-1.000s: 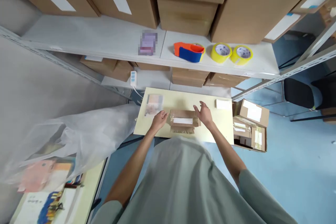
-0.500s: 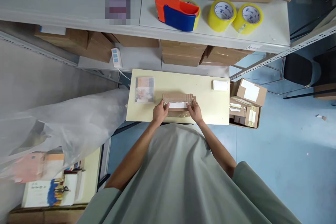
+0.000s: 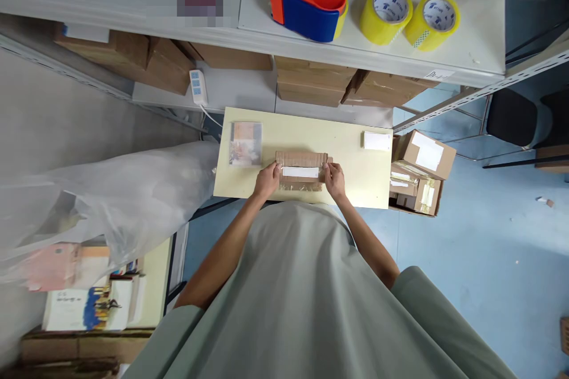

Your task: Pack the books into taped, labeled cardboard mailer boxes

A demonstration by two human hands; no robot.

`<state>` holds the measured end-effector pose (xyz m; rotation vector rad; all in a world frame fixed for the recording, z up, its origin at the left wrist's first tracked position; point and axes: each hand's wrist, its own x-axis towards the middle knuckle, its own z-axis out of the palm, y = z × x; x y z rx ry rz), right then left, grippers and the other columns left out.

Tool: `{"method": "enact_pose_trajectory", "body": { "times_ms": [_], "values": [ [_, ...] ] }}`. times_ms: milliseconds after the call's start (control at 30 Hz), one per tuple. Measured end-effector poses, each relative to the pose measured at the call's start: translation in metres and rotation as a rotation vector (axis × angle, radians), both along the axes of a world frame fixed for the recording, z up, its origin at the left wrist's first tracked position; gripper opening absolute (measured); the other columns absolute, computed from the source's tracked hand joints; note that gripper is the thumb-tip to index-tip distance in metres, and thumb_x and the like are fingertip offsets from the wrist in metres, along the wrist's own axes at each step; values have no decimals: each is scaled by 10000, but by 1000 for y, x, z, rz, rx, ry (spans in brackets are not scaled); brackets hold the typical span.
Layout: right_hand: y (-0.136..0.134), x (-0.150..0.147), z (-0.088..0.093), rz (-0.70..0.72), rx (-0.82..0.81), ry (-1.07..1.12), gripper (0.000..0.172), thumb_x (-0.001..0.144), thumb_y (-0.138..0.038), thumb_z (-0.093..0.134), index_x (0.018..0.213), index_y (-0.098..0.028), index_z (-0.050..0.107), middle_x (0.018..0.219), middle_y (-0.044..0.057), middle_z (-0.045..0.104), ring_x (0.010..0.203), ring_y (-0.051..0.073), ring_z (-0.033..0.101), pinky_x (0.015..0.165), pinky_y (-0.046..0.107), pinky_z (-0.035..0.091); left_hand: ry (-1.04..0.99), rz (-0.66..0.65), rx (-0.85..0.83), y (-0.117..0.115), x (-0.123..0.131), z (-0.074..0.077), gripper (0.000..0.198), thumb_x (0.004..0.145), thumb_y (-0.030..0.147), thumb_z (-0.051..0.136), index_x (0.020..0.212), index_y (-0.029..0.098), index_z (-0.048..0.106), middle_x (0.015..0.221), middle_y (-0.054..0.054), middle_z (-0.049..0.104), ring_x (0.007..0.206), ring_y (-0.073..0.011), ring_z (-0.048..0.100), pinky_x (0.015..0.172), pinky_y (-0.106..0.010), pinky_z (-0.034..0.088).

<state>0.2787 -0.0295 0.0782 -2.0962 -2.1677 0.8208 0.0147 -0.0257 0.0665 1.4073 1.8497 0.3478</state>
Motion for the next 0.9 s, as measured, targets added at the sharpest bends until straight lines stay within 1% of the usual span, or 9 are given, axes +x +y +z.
{"method": "enact_pose_trajectory", "body": {
  "times_ms": [67, 167, 300, 367, 467, 567, 667, 767, 900],
  "values": [
    [0, 3, 10, -113, 22, 106, 634, 1228, -404, 201, 1562, -123, 661, 1372, 222, 678, 1253, 271, 704, 1033, 371, 605, -47, 0, 69, 5, -7, 8, 192, 1065, 262, 562, 920, 220, 681, 1060, -126, 767, 981, -275, 738, 930, -344, 551],
    [-1, 8, 30, -193, 83, 269, 591, 1217, -441, 295, 1652, -192, 608, 1438, 194, 644, 1173, 248, 739, 1037, 379, 623, -154, 48, 175, 12, -17, 19, 104, 995, 231, 633, 1028, 193, 723, 1217, -115, 736, 979, -215, 740, 971, -325, 602],
    [0, 18, 44, -171, 133, 325, 620, 1211, -514, 345, 1700, -198, 560, 1530, 197, 630, 1263, 262, 746, 1053, 368, 630, -279, 130, 212, 15, -21, 20, 321, 962, 200, 639, 1256, 184, 765, 1304, -106, 741, 1055, -213, 775, 1000, -337, 648],
    [0, 22, 36, -182, 107, 361, 660, 1213, -565, 304, 1659, -181, 603, 1561, 202, 639, 1341, 276, 724, 1046, 363, 641, -325, 163, 182, 11, -19, 10, 393, 964, 194, 627, 1329, 186, 771, 1378, -121, 757, 1125, -235, 788, 1042, -361, 652],
    [-5, 29, 9, -236, 40, 482, 736, 1190, -663, 288, 1539, -166, 705, 1555, 203, 675, 1377, 295, 715, 1035, 382, 664, -360, 203, 76, -3, -13, -14, 407, 952, 194, 631, 1322, 183, 800, 1412, -134, 786, 1163, -270, 803, 1112, -409, 634],
    [-15, 35, -22, -285, -41, 589, 772, 1115, -788, 407, 1410, -181, 780, 1496, 216, 717, 1287, 331, 770, 981, 435, 701, -349, 232, -52, -23, -11, -38, 386, 914, 197, 660, 1260, 182, 828, 1330, -128, 831, 1187, -310, 805, 1153, -456, 615],
    [-22, 40, -44, -295, -134, 649, 691, 1047, -793, 568, 1309, -198, 801, 1444, 215, 742, 1212, 353, 813, 971, 489, 715, -344, 238, -126, -34, -14, -53, 343, 877, 190, 672, 1177, 184, 840, 1248, -122, 855, 1188, -331, 806, 1126, -469, 631],
    [-13, 43, -52, -328, -166, 668, 560, 1011, -696, 699, 1261, -203, 785, 1433, 210, 750, 1175, 343, 833, 1001, 509, 710, -331, 249, -125, -28, -20, -60, 363, 884, 172, 636, 1191, 172, 829, 1295, -151, 842, 1229, -344, 794, 1148, -502, 617],
    [20, 41, -49, -429, -109, 680, 477, 989, -550, 770, 1291, -180, 755, 1478, 226, 745, 1238, 333, 818, 1093, 501, 674, -317, 277, -51, 3, -24, -61, 506, 932, 185, 599, 1417, 176, 745, 1538, -176, 732, 1395, -330, 716, 1239, -513, 548]
  ]
}}
